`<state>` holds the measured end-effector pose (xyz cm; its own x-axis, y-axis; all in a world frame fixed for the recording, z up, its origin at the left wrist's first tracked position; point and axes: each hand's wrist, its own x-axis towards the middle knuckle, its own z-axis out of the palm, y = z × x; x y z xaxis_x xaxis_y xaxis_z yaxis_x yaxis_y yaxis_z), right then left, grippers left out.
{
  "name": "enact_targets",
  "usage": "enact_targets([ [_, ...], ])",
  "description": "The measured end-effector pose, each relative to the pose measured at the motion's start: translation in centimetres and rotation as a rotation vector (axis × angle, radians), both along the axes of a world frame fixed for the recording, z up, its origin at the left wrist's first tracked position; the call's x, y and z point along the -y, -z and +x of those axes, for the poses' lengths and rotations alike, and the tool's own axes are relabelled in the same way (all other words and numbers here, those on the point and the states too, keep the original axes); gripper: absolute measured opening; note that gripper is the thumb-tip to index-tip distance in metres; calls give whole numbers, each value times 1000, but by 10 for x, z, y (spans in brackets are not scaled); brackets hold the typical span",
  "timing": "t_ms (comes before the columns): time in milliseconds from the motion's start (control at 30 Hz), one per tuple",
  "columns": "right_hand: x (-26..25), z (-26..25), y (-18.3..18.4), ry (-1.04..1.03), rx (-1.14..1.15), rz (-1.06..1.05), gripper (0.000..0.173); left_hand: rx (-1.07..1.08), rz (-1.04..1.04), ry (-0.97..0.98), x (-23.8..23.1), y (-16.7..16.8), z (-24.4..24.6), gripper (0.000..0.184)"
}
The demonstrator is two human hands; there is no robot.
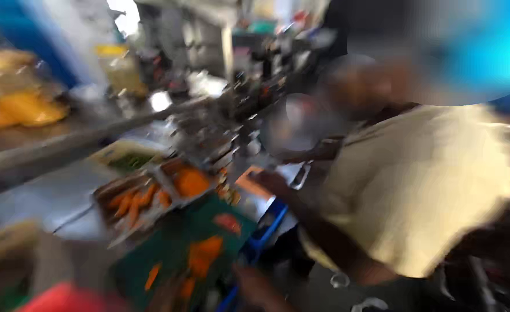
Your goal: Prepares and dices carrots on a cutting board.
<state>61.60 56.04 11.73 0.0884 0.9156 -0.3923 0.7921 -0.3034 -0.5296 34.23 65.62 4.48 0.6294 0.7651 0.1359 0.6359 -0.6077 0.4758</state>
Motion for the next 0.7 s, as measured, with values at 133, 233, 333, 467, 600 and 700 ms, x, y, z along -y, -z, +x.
enact_targets([
  [133, -17, -8, 18, -129, 88, -173, 47, -59, -85, -114, -1, 29, -11, 39],
  [233, -20, -21, 23, -163, 128, -193, 44, -44, -111, -314, 10, 34, 12, 36],
  [333, -24, -40, 19, -191, 158, -223, 48, -4, -139, -493, 24, 31, 24, 37],
  [467, -25, -48, 17, -196, 193, -193, 49, 53, -149, -550, 25, 34, 28, 39],
  [600, -29, -55, 16, -225, 215, -209, 51, 129, -52, -506, 23, 41, 20, 32],
  [700, -27, -60, 20, -258, 207, -218, 54, 120, -27, -455, 22, 44, 16, 22],
])
